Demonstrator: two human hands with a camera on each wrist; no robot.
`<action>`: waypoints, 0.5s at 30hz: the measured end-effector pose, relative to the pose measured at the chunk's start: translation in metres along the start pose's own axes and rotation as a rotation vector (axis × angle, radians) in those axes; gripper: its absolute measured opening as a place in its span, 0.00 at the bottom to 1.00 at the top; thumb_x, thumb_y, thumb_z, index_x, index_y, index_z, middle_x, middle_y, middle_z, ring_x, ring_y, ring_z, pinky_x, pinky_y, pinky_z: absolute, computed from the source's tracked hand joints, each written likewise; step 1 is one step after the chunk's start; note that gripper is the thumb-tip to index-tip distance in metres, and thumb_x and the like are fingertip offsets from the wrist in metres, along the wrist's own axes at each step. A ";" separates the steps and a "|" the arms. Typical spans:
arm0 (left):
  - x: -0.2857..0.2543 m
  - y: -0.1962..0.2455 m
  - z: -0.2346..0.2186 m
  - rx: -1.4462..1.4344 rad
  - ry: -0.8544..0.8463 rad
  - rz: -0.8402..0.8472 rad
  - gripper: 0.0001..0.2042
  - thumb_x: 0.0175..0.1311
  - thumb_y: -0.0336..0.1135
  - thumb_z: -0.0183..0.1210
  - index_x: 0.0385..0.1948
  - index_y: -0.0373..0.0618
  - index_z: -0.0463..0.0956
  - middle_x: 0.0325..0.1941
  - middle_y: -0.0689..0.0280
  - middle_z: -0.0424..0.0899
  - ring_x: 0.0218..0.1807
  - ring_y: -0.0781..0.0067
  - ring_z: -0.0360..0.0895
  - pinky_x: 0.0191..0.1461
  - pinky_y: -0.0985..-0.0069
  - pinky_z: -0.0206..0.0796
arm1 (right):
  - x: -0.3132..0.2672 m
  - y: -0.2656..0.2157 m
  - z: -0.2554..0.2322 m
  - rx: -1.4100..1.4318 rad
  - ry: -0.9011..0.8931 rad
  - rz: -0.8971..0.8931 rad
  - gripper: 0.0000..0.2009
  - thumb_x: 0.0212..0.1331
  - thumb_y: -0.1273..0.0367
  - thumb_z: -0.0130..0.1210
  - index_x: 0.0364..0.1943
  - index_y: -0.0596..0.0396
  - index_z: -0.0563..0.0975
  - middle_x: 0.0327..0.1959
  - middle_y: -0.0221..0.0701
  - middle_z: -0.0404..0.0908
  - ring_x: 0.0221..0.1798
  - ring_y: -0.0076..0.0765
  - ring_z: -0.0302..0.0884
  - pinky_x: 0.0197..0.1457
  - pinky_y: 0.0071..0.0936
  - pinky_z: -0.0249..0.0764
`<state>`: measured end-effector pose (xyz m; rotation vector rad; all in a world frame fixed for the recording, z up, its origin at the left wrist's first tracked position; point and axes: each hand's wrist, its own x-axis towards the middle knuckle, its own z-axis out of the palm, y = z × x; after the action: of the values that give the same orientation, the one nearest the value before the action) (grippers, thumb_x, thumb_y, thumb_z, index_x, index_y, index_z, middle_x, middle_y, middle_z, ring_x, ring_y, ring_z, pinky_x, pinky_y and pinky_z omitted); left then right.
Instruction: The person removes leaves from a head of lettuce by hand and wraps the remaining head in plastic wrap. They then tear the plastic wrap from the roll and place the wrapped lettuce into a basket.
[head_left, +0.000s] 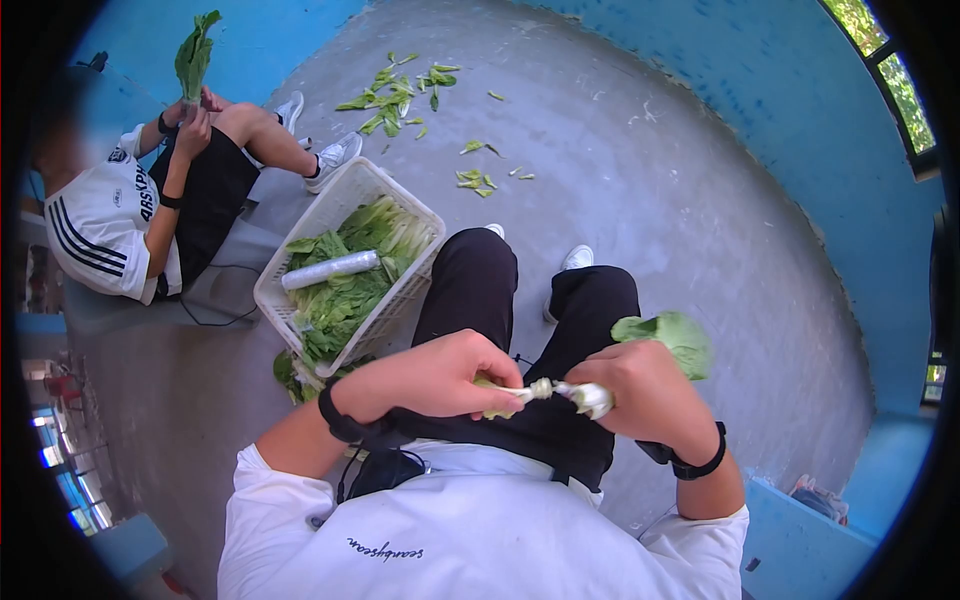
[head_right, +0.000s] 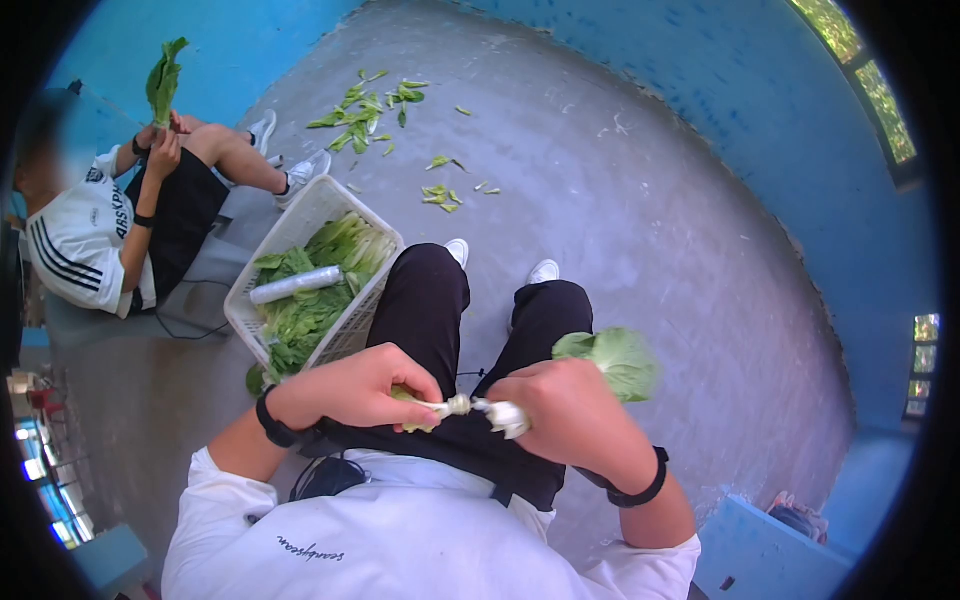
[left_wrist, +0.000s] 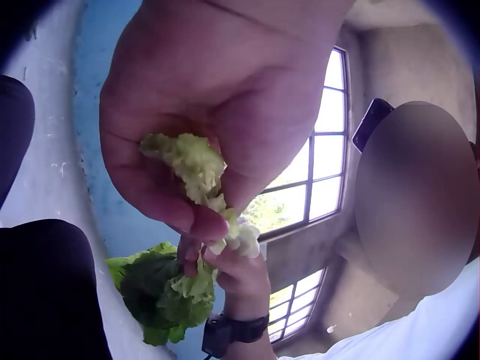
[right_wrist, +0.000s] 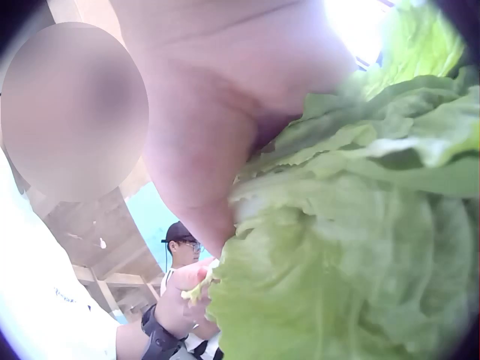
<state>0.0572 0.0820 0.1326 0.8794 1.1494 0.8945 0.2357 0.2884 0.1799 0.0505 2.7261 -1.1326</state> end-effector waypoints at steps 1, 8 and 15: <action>0.000 -0.003 -0.007 -0.018 -0.027 -0.014 0.11 0.71 0.36 0.64 0.35 0.36 0.84 0.25 0.69 0.84 0.26 0.84 0.78 0.31 0.81 0.70 | -0.004 0.004 -0.004 -0.015 0.046 0.043 0.11 0.44 0.76 0.66 0.35 0.53 0.87 0.29 0.37 0.86 0.33 0.48 0.84 0.36 0.38 0.77; 0.063 -0.031 -0.100 0.311 0.715 0.058 0.25 0.78 0.51 0.51 0.63 0.39 0.74 0.54 0.54 0.84 0.58 0.62 0.81 0.63 0.65 0.73 | -0.027 0.019 -0.039 0.333 0.207 0.400 0.05 0.58 0.73 0.69 0.34 0.60 0.84 0.26 0.36 0.85 0.29 0.27 0.80 0.36 0.28 0.75; 0.082 -0.033 -0.048 0.210 0.547 0.255 0.41 0.73 0.57 0.58 0.78 0.43 0.53 0.76 0.47 0.66 0.78 0.49 0.61 0.80 0.62 0.53 | -0.011 0.021 -0.012 0.836 0.367 0.330 0.07 0.66 0.69 0.66 0.38 0.60 0.83 0.31 0.24 0.85 0.35 0.17 0.78 0.38 0.22 0.73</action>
<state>0.0286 0.1502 0.0640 0.9979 1.6483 1.2901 0.2464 0.3123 0.1760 0.8490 2.1505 -2.1993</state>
